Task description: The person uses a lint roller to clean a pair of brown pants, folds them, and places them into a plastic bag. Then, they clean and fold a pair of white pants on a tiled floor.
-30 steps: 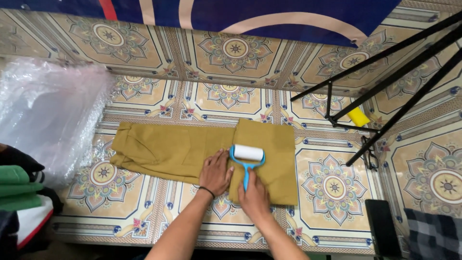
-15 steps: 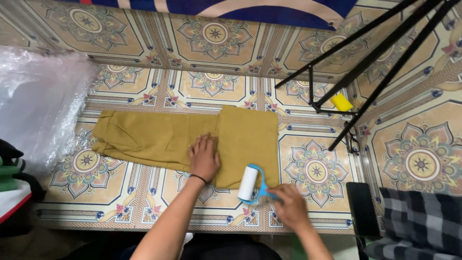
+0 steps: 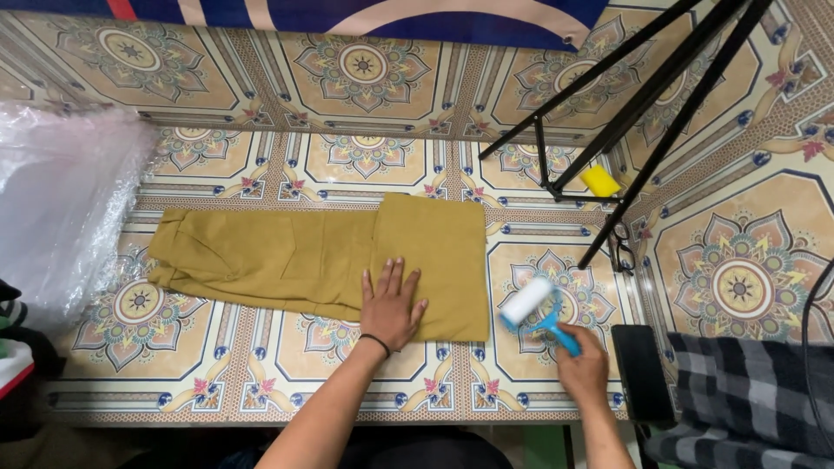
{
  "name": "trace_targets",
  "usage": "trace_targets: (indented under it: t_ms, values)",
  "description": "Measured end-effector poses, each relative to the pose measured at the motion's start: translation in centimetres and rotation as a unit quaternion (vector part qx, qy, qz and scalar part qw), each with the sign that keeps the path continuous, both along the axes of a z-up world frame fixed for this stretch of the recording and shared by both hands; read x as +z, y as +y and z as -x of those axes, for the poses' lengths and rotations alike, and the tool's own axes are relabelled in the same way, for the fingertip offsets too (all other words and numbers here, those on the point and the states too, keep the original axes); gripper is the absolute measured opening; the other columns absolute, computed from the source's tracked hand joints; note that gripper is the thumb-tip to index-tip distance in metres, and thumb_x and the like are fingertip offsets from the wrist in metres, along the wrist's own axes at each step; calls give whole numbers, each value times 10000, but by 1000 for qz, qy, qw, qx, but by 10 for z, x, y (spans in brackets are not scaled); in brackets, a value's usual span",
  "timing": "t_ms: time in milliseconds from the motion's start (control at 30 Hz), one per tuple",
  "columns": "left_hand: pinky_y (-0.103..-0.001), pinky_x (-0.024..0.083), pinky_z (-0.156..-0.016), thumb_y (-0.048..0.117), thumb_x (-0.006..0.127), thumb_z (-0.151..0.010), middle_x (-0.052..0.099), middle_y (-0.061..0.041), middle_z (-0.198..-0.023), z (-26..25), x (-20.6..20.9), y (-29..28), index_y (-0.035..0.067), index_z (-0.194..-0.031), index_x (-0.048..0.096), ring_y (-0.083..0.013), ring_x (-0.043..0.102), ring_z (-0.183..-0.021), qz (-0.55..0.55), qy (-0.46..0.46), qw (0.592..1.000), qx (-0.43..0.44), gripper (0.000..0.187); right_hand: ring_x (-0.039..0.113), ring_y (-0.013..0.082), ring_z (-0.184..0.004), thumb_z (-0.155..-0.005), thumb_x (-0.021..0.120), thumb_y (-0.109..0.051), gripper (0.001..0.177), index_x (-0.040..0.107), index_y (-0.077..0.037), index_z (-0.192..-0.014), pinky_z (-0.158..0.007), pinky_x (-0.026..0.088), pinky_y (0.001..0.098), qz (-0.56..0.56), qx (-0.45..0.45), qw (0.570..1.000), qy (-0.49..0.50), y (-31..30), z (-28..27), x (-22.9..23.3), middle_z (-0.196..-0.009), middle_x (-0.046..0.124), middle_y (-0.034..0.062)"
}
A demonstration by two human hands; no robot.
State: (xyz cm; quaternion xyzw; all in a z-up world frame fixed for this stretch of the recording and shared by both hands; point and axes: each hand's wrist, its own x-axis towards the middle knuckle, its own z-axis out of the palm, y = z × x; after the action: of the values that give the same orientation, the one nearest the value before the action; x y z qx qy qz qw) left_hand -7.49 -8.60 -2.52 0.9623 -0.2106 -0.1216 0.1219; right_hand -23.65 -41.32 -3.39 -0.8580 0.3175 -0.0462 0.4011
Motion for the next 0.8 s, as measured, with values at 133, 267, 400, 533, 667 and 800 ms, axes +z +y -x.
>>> trace_targets:
  t_ms: [133, 267, 400, 533, 667, 800]
  values:
    - [-622, -23, -1231, 536, 248, -1021, 186, -166, -1682, -1, 0, -8, 204, -1593, 277, -344, 113, -1564, -48, -1, 999, -8, 662, 606, 346, -1122, -933, 602, -1, 427, 635, -112, -1344, -904, 512, 513, 23, -61, 998, -10, 18, -11, 5, -1300, 630, 132]
    - [-552, 264, -1164, 480, 454, -974, 423, -276, -1539, -13, -21, -9, 71, -1423, 487, -436, 370, -1427, 27, -76, 996, 34, 609, 419, 378, -1363, -861, 678, -197, 512, 611, -133, -1365, -1165, 269, 616, 269, 9, 961, -58, 65, -31, -10, -1439, 507, 153]
    - [-477, 299, -1196, 529, 524, -955, 444, -177, -1549, -25, -9, 3, 115, -1464, 512, -327, 370, -1453, 26, -31, 997, 64, 656, 642, 497, -1115, -779, 816, -179, 639, 583, -3, -1348, -963, 522, 548, 38, 42, 994, -97, 122, -88, -5, -1167, 649, 279]
    - [-435, 280, -1204, 529, 553, -948, 481, -172, -1527, -33, -11, 14, 97, -1447, 524, -310, 408, -1420, 57, -42, 996, 57, 660, 663, 416, -1201, -748, 869, -575, 980, 479, -118, -1522, -985, 544, 516, -102, -23, 987, 118, 119, -149, -12, -1225, 700, 235]
    - [-389, 242, -1226, 628, 416, -982, 492, -150, -1529, -56, -1, 28, 94, -1459, 490, -281, 427, -1439, 150, 87, 982, 68, 720, 741, 414, -739, -714, 842, -94, 478, 709, 55, -1147, -601, 585, 530, -391, -18, 919, 35, 137, -185, 38, -872, 728, 297]
    - [-462, 238, -1279, 724, 252, -990, 450, -185, -1588, -64, 132, 66, 51, -1526, 488, -364, 362, -1501, 455, 360, 801, 144, 892, 737, 372, -1019, -674, 943, -298, 624, 735, -29, -1197, -734, 624, 449, -232, 109, 961, 104, 243, -195, 154, -1116, 737, 269]
